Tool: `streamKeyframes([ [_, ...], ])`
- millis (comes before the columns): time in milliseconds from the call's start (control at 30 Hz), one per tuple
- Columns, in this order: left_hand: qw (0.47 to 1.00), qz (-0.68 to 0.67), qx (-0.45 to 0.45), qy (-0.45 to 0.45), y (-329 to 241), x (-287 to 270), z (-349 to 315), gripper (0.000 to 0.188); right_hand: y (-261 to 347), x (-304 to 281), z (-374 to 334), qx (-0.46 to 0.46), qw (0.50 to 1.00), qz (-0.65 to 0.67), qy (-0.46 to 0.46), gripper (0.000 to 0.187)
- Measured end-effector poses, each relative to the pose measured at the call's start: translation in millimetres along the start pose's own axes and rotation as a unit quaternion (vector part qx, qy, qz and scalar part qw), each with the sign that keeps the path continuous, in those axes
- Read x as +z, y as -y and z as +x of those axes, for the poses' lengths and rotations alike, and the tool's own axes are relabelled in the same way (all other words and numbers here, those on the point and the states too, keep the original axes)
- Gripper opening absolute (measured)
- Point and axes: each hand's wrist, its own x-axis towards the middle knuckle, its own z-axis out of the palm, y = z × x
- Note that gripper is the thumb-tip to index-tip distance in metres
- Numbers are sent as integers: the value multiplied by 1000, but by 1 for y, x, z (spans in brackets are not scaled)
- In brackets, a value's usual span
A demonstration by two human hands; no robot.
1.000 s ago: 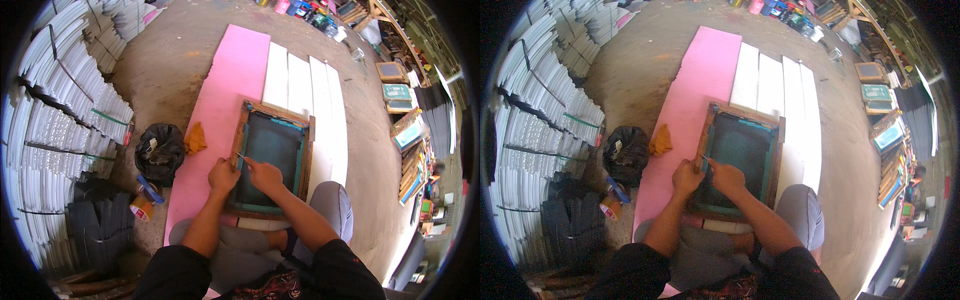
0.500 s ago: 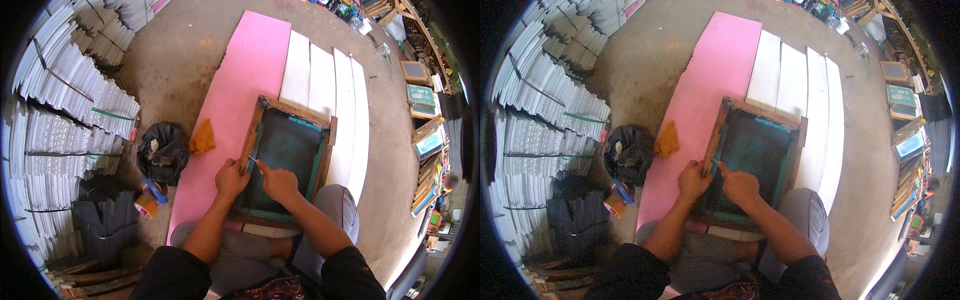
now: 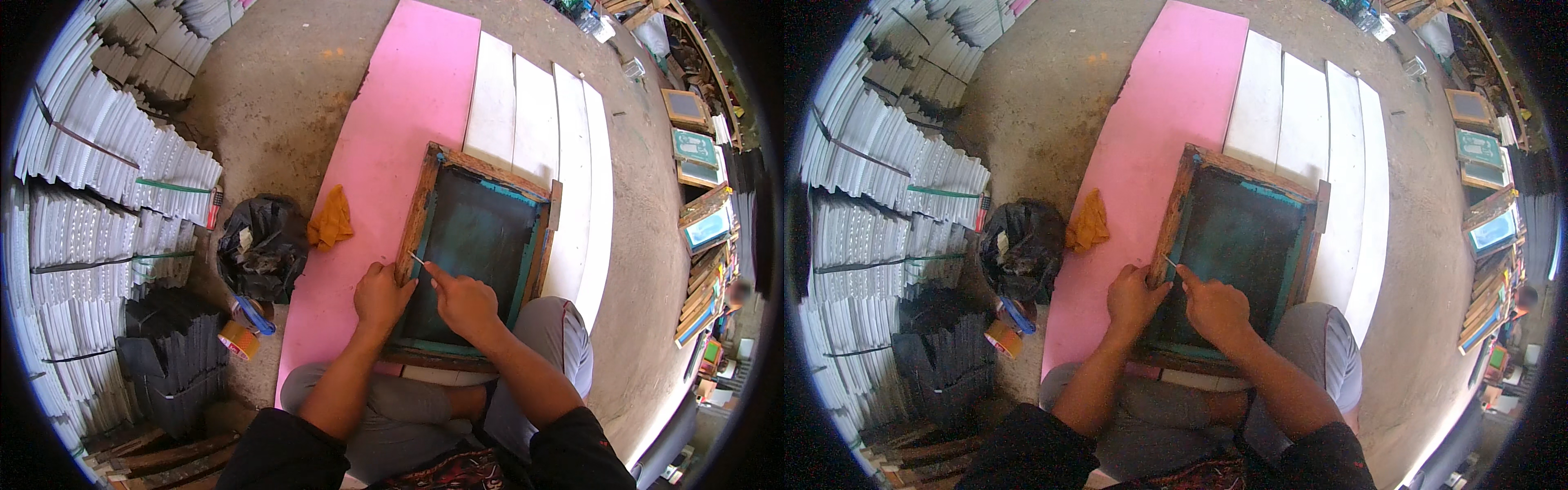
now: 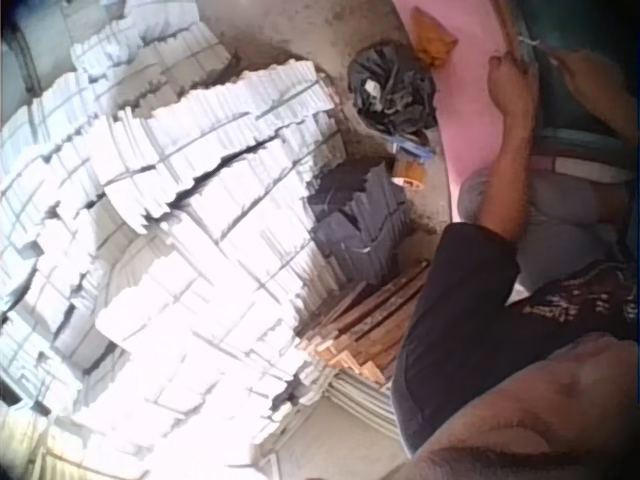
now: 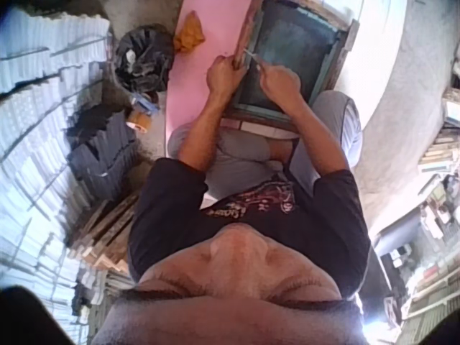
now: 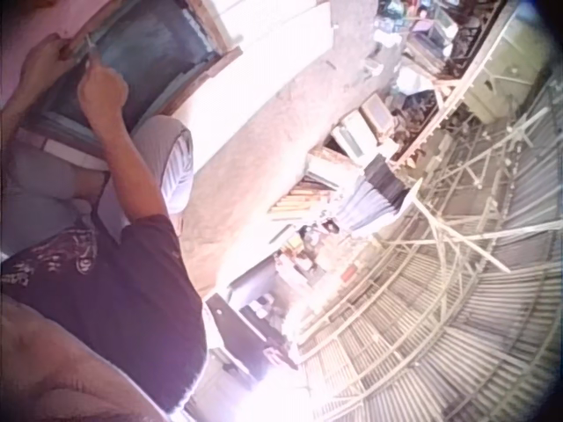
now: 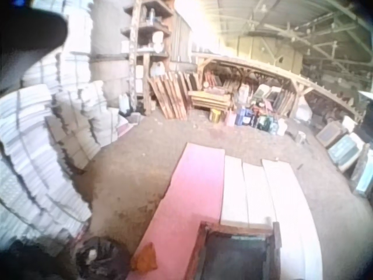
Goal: The person sits on the floor and uses a utility knife and pliers to scrape and remove material from the edges of a wooden frame. They repeatedly scrape along the frame's perimeter and occasionally adjust the frame's position.
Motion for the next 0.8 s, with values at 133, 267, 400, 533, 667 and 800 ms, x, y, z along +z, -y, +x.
streamKeyframes([
  [133, 1000, 13, -1, 1, 2, 0, -2, 43, 4, -2, 1, -7, 999, -30, 28, 43],
  [267, 999, 31, 26, -17, 3, 4, -6, 36, 13, 3, 1, -6, 996, -90, 6, 42],
  [400, 998, 36, 52, -15, 2, 7, -4, 33, 13, 12, 3, 14, 999, -46, 22, 43],
  [533, 999, 29, 36, 1, 5, 4, -4, 31, 2, -5, 11, -8, 995, 12, 99, 51],
  [667, 999, 19, 46, -11, 3, 3, -1, 31, -12, 15, 9, -33, 998, 29, 50, 53],
  [800, 999, 14, 35, 1, 3, 2, 2, 32, -21, 17, 7, -62, 998, -2, 31, 56],
])
